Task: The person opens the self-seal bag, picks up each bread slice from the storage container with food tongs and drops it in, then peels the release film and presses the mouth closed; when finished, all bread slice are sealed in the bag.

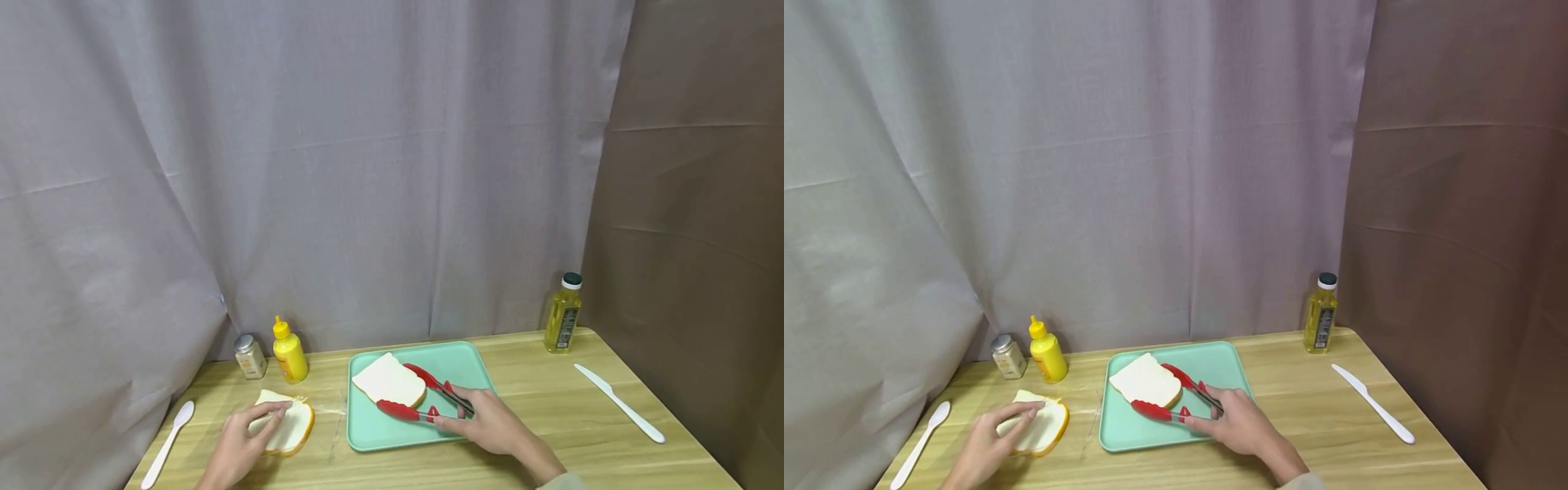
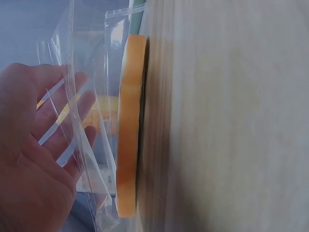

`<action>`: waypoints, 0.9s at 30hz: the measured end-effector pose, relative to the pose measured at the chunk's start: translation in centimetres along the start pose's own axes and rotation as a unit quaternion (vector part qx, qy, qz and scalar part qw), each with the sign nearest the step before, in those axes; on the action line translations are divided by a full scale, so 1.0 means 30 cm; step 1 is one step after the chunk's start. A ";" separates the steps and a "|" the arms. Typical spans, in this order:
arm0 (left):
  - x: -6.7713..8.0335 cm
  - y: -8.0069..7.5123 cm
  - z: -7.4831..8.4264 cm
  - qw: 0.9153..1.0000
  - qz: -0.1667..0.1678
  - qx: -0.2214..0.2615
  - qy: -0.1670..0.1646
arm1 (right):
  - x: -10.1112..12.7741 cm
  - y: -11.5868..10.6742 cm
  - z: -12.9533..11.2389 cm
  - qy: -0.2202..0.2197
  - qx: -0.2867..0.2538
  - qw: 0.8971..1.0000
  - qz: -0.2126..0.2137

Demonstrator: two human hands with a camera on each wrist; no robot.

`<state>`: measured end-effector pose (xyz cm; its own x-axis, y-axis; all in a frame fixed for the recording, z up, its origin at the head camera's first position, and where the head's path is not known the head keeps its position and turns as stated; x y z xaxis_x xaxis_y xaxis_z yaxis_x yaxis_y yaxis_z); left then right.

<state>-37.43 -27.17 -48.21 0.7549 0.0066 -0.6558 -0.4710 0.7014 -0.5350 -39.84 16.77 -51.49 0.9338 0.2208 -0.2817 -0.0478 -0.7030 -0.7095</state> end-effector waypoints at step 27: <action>-0.001 0.008 -0.007 1.000 -0.013 -0.011 -0.009 | -0.002 0.015 -0.050 -0.022 -0.088 0.995 -0.047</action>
<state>-37.66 -27.14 -48.43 0.7751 0.0008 -0.6319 -0.4603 0.6859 -0.5637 -39.38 15.41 -50.83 0.9148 0.3179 -0.2493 0.1063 -0.7847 -0.6107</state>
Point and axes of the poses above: each hand's wrist, its own x-axis away from the middle knuckle, its own y-axis out of the palm, z = x × y, the point moved 9 cm from there along -x, towards the middle knuckle, and after that the axes turned 8 degrees about z, right-handed, at the moved point
